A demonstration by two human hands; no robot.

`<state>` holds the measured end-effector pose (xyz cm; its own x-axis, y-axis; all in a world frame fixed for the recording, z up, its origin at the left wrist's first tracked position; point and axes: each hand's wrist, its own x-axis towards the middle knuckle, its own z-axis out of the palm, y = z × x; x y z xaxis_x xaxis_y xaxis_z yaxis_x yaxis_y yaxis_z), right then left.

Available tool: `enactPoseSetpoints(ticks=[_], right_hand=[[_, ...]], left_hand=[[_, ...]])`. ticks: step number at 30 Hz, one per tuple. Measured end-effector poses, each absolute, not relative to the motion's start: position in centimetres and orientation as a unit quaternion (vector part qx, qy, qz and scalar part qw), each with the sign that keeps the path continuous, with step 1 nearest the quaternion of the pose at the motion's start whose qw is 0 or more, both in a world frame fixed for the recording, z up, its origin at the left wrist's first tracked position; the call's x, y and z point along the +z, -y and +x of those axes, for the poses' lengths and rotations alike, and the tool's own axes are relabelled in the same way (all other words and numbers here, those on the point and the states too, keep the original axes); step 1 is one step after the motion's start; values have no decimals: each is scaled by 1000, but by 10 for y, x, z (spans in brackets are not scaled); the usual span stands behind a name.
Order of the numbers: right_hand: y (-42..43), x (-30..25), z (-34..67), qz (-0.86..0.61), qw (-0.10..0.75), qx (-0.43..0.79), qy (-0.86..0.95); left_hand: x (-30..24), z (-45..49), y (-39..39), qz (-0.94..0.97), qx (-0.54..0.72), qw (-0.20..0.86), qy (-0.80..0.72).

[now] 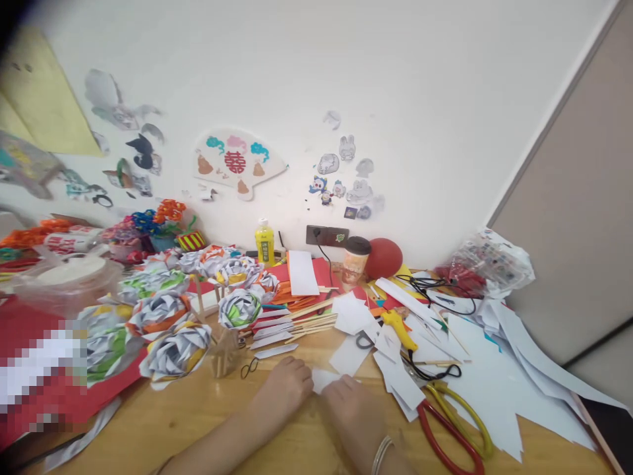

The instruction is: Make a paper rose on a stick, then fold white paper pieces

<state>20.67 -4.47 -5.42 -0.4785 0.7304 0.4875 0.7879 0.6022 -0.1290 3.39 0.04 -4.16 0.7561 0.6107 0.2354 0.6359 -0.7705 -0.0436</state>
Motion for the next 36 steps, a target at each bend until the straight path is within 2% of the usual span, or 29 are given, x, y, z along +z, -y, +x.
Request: enactPoseSetpoints(ticks=[4,7,10,14,20,36], right_hand=[[51,-47,205,-496,268,46,825],[43,-34,207,-545,256,121,789],[31,-23,209,-538,234,178,790],[21,-20,211,-511,243,214,796],[17,-25,214,-533,255,189,784],[17,-40,208,-535,238,82,807]], left_hand=[[-41,34,7,-940,-87,71,322],[-36,38,21,-915,-110,125,367],[-40,47,39,-906,-150,189,347],[-60,57,50,-922,-157,210,286],[-80,55,46,-906,-198,224,298],[-72,58,50,-884,-191,199,378]])
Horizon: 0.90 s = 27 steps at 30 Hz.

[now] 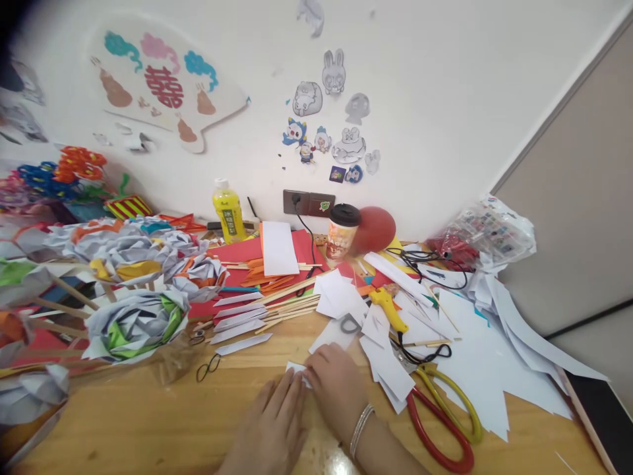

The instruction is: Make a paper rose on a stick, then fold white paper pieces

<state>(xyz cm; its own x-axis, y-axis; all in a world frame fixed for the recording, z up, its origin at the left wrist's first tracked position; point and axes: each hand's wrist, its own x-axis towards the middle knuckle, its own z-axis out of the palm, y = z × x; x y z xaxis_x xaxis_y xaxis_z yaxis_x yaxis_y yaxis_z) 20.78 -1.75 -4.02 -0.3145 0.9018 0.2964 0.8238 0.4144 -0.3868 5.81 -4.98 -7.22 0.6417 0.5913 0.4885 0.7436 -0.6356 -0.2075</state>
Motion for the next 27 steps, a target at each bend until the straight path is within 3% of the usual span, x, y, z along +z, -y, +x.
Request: enactPoseSetpoints(ticks=[11,27], right_hand=[[14,-36,207,-553,241,120,789],[11,-23,206,-618,191,161,745]], left_hand=[[-65,58,53,-891,-139,185,391],[-60,59,53,-877,-176,185,407]])
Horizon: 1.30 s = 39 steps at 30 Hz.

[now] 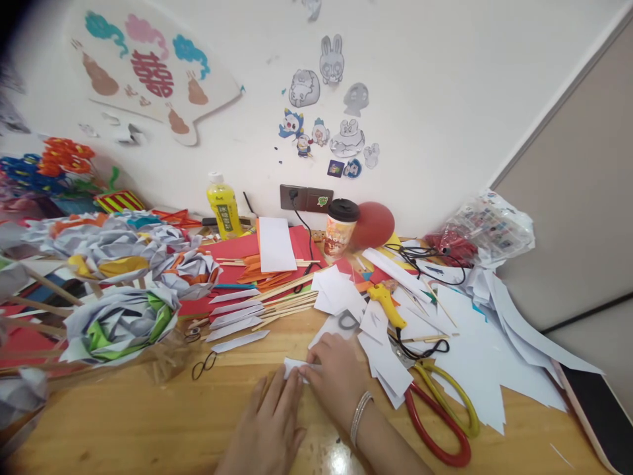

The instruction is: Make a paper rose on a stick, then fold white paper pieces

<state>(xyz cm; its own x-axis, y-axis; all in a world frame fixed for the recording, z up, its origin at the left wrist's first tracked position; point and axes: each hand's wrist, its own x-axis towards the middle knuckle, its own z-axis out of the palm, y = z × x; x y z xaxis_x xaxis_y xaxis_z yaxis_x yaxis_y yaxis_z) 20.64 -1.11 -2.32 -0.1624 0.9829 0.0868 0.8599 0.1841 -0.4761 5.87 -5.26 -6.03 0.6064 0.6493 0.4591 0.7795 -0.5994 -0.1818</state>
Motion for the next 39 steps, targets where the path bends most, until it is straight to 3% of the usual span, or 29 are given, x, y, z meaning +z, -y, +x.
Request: enactPoseSetpoints(ticks=[13,20,26,32,39], right_hand=[[17,-36,218,-597,186,70,777],[26,-31,236,-618,181,121,756],[36,-36,252,-607,202,145,755],[34,-37,254,-607,214,171,746],[41,-32,263,-559,234,211,767]], left_hand=[[-66,57,51,-878,-156,200,405],[-70,55,52,-875,-175,202,404],[-76,43,42,-888,-160,136,408],[-59,18,26,-915,-72,81,388],[-39,13,18,-895,-103,90,424]])
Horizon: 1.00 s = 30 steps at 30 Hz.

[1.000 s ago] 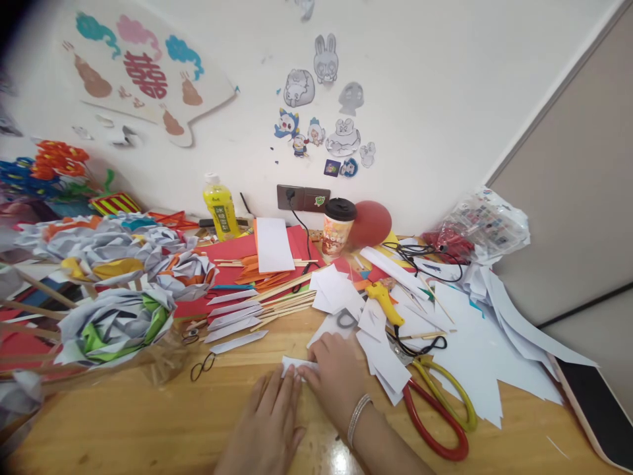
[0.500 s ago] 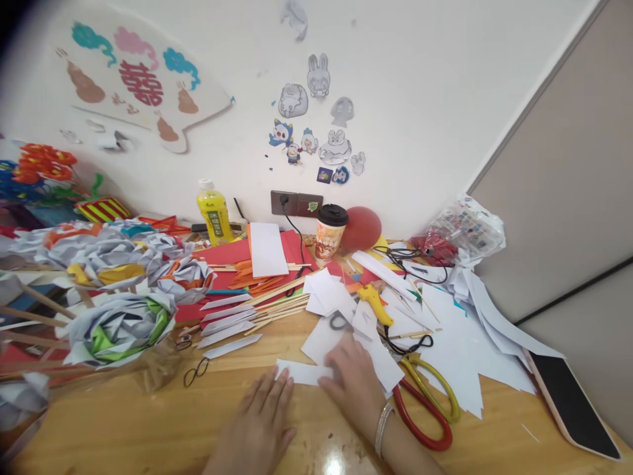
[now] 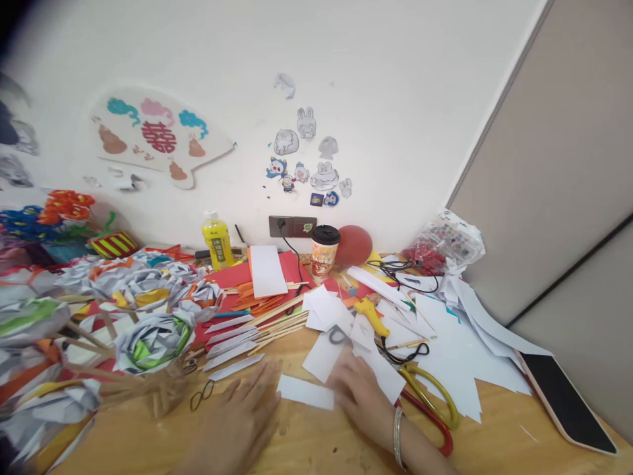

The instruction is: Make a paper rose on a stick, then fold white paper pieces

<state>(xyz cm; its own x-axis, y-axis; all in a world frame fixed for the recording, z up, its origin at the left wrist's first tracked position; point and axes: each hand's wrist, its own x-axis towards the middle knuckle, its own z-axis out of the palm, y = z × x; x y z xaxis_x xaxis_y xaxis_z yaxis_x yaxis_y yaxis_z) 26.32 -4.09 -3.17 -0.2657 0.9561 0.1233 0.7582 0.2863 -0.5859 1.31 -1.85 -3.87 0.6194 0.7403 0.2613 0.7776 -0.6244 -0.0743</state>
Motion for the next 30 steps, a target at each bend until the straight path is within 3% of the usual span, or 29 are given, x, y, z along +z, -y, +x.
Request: enactPoseSetpoints(ticks=[3,7,14,17,23,30], right_hand=[[48,-28,246,-564,227,184,772],[48,-27,211,-564,213,131,787],[25,-20,195,-436,237,202,844],[14,-18,200,-358,238,227,874],[9,-18,206,-347,259,112,894],[11,-13,215,-338,223,10,914]], left_hand=[[-37,15,12,-883,-153,131,424],[-39,20,7,-921,-176,177,301],[-36,16,9,-933,-215,65,280],[-31,12,7,-929,-256,84,254],[-36,4,-3,-935,-247,128,222],[-30,6,-3,-952,-205,-31,226]])
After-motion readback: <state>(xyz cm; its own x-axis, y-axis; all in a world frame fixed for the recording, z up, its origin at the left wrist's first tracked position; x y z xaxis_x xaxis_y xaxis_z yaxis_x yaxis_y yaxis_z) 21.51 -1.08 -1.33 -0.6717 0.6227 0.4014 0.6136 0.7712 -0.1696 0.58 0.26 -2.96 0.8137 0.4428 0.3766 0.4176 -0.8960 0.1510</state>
